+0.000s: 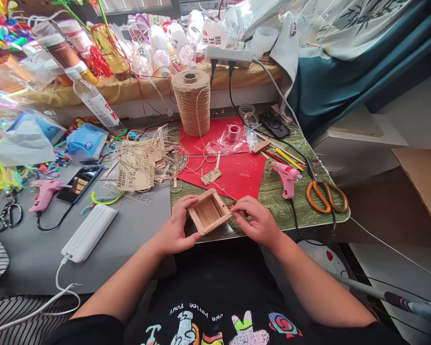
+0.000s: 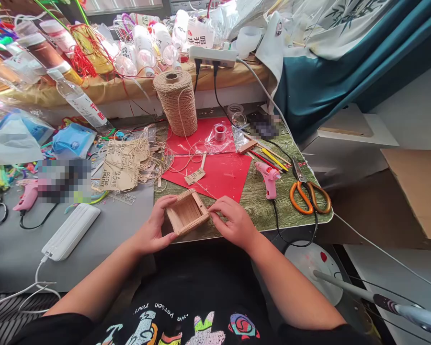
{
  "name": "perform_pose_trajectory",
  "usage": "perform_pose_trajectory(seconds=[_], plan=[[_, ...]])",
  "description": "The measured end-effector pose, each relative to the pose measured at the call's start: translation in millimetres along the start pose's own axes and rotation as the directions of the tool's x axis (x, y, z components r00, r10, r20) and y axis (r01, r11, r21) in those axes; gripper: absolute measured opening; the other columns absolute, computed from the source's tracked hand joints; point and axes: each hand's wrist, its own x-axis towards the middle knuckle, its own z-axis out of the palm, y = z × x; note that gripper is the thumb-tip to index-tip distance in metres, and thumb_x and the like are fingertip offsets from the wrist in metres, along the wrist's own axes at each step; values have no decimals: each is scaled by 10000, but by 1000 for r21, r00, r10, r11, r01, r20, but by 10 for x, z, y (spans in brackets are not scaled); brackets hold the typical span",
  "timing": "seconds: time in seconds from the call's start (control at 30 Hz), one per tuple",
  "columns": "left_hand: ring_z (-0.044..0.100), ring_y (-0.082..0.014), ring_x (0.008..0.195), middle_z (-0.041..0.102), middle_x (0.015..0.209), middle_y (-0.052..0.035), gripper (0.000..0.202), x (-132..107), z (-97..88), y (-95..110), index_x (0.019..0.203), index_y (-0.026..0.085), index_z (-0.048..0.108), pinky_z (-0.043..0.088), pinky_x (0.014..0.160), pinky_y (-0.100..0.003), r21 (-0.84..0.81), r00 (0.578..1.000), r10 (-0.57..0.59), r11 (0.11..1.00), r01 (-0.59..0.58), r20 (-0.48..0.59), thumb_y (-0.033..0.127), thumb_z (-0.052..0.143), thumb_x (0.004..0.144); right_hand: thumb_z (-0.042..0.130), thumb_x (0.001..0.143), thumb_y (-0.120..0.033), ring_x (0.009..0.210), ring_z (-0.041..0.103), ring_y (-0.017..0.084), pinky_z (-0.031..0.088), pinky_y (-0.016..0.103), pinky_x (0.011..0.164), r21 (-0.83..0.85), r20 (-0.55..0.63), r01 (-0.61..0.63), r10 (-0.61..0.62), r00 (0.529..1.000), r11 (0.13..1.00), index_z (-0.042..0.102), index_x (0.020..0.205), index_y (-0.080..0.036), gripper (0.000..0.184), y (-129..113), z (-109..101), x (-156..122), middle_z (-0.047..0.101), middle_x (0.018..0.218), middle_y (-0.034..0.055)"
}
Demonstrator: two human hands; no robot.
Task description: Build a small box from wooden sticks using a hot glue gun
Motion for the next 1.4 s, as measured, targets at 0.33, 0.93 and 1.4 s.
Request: perform_pose_trajectory(seconds=[0.33,0.93,1.4], plan=[[322,-409,1530,364,1576,-186,975,-5,24,17,1604,271,263,322,1254,-636,31,1000,-17,999,17,-8,384,807,803,638,968,-137,888,651,205,548,366,783,-3,-21,-16,16,1000,1000,700,1089,-244,174,-2,23,-6,677,982,59],[311,-384,1537,358,1560,-176,846,2,82,72,1561,278,291,299,1266,-618,13,995,-92,996,93,-49,406,763,871,615,987,-137,854,639,203,535,371,782,4,-6,-31,31,1000,1000,698,1072,-249,162,-18,31,14,681,947,50],[409,-340,1473,395,1501,-150,706,64,25,165,1477,282,344,357,1237,-573,-50,981,-195,980,193,-22,383,741,902,607,1021,-182,975,670,239,554,431,891,-103,17,11,-9,1000,995,722,1120,-266,173,30,-1,48,723,1032,72]])
